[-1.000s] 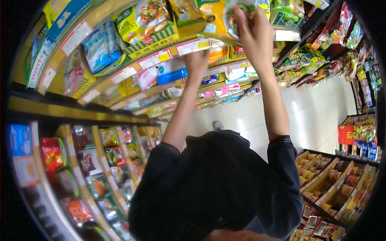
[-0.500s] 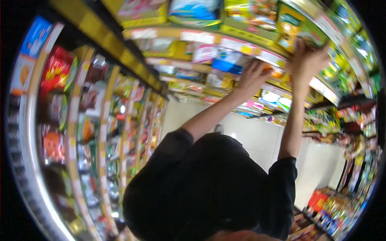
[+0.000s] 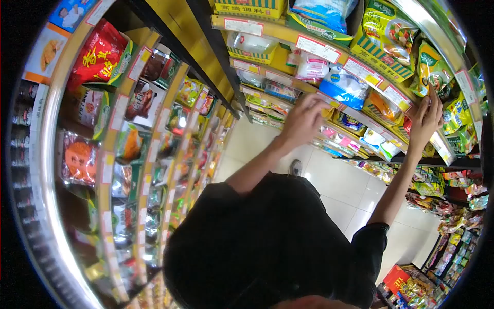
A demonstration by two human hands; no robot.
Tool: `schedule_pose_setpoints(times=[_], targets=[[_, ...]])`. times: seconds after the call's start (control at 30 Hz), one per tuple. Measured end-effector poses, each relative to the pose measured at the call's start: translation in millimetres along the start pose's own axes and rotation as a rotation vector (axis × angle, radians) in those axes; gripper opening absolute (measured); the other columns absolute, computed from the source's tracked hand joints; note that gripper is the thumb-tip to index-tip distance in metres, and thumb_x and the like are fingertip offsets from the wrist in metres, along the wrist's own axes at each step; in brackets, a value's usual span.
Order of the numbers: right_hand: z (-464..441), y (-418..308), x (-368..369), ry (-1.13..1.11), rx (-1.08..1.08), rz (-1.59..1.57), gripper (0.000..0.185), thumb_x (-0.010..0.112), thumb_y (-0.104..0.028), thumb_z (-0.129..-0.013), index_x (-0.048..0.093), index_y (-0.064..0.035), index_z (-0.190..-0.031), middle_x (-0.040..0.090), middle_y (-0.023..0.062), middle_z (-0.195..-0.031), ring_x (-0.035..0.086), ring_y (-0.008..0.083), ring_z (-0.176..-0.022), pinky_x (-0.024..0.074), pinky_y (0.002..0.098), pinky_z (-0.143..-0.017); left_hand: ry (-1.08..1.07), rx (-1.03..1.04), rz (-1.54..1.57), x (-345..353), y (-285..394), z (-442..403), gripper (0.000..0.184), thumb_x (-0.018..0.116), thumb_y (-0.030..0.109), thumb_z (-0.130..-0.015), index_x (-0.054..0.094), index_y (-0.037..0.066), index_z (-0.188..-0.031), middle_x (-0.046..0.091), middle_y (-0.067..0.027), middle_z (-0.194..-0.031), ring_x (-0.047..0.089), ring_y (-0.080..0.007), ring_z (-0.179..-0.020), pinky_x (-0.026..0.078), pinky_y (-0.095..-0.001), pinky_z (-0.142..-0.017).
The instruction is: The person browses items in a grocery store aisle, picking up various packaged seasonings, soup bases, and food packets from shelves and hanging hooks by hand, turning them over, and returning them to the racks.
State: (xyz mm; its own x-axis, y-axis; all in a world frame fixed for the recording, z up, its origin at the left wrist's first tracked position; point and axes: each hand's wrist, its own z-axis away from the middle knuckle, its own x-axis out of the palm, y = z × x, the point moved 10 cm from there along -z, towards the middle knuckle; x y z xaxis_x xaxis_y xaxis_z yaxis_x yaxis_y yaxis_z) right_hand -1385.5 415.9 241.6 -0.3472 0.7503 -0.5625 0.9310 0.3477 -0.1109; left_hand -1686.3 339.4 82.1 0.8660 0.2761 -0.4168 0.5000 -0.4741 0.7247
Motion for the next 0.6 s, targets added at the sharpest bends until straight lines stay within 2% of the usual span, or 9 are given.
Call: schedule_pose_setpoints(times=[0.13, 0.23, 0.27, 0.37, 0.43, 0.5, 0.53, 0.57, 0.6], targets=[[6.7, -19.4, -7.8, 0.026, -0.061, -0.020, 0.031, 0.057, -0.025, -0.106, 0.063, -0.0162, -0.135, 0.063, 0.0063, -0.133, 0.059, 0.0236, -0.119, 0.0363, 0.0439, -0.101, 0.115, -0.064, -0.072, -77.9, -33.4, -8.2, 0.021, 0.060, -0.004, -0.087, 0.067, 0.006, -0.104, 0.062, -0.0124, -0.106, 0.063, -0.0319, -0.101, 0.052, -0.0404, -0.088], [13.4, -32.7, -26.5, 0.212, -0.110, 0.124, 0.027, 0.062, -0.023, -0.103, 0.066, -0.0156, -0.129, 0.064, 0.0065, -0.127, 0.061, 0.0231, -0.115, 0.0394, 0.0433, -0.098, 0.136, -0.078, -0.134, -108.5, -49.8, -9.3, 0.021, 0.062, -0.003, -0.085, 0.067, 0.006, -0.104, 0.061, -0.0127, -0.105, 0.064, -0.0326, -0.098, 0.052, -0.0406, -0.084], [11.4, -34.7, -25.8, 0.165, -0.139, 0.163, 0.024, 0.065, -0.024, -0.101, 0.067, -0.0150, -0.124, 0.066, 0.0067, -0.118, 0.063, 0.0241, -0.109, 0.0432, 0.0438, -0.093, 0.148, -0.064, -0.138, -114.3, -54.6, -9.0, 0.021, 0.062, -0.003, -0.086, 0.067, 0.006, -0.103, 0.061, -0.0127, -0.105, 0.064, -0.0327, -0.098, 0.052, -0.0408, -0.083], [12.9, -14.9, -12.1, 0.008, -0.029, 0.051, 0.025, 0.065, -0.024, -0.101, 0.068, -0.0153, -0.124, 0.067, 0.0063, -0.114, 0.064, 0.0257, -0.107, 0.0457, 0.0427, -0.091, 0.178, -0.051, -0.113, -129.5, -63.2, -10.5, 0.019, 0.061, -0.002, -0.087, 0.067, 0.005, -0.103, 0.063, -0.0149, -0.099, 0.065, -0.0338, -0.095, 0.052, -0.0436, -0.080], [10.8, -28.4, -22.6, 0.030, -0.088, 0.104, 0.024, 0.067, -0.023, -0.100, 0.070, -0.0161, -0.123, 0.067, 0.0078, -0.113, 0.063, 0.0273, -0.108, 0.0475, 0.0417, -0.094, 0.208, -0.054, -0.137, -147.0, -64.1, -22.9, 0.019, 0.060, -0.002, -0.086, 0.066, 0.005, -0.103, 0.064, -0.0165, -0.096, 0.065, -0.0353, -0.093, 0.052, -0.0454, -0.080], [22.4, -39.2, -40.3, 0.106, -0.082, 0.131, 0.025, 0.069, -0.022, -0.098, 0.071, -0.0154, -0.122, 0.066, 0.0110, -0.117, 0.062, 0.0285, -0.109, 0.0477, 0.0417, -0.095, 0.190, -0.104, -0.233, -162.8, -88.2, -42.4, 0.020, 0.059, -0.001, -0.087, 0.067, 0.005, -0.104, 0.065, -0.0181, -0.096, 0.065, -0.0373, -0.091, 0.052, -0.0466, -0.079], [31.4, -47.6, -51.6, 0.124, 0.033, 0.068, 0.027, 0.071, -0.021, -0.097, 0.070, -0.0122, -0.122, 0.064, 0.0133, -0.121, 0.060, 0.0289, -0.110, 0.0483, 0.0413, -0.094, 0.193, -0.016, -0.333, -169.1, -91.9, -57.0, 0.021, 0.058, 0.001, -0.087, 0.066, 0.005, -0.106, 0.065, -0.0197, -0.097, 0.065, -0.0388, -0.091, 0.052, -0.0468, -0.078], [45.3, -51.9, -57.7, 0.156, 0.113, -0.047, 0.022, 0.069, -0.015, -0.096, 0.071, -0.0073, -0.117, 0.066, 0.0122, -0.114, 0.061, 0.0272, -0.105, 0.0483, 0.0395, -0.093, 0.196, 0.071, -0.431, -171.9, -95.4, -71.2, 0.022, 0.058, 0.003, -0.088, 0.066, 0.004, -0.108, 0.064, -0.0212, -0.098, 0.064, -0.0403, -0.091, 0.053, -0.0469, -0.078], [63.5, -55.6, -57.9, 0.123, 0.136, -0.094, 0.020, 0.068, -0.009, -0.095, 0.070, -0.0049, -0.113, 0.067, 0.0119, -0.110, 0.062, 0.0255, -0.101, 0.0489, 0.0382, -0.092, 0.158, 0.085, -0.618, -168.9, -102.5, -84.9, 0.024, 0.056, 0.008, -0.093, 0.066, 0.006, -0.115, 0.066, -0.0195, -0.104, 0.066, -0.0363, -0.099, 0.054, -0.0448, -0.084]])
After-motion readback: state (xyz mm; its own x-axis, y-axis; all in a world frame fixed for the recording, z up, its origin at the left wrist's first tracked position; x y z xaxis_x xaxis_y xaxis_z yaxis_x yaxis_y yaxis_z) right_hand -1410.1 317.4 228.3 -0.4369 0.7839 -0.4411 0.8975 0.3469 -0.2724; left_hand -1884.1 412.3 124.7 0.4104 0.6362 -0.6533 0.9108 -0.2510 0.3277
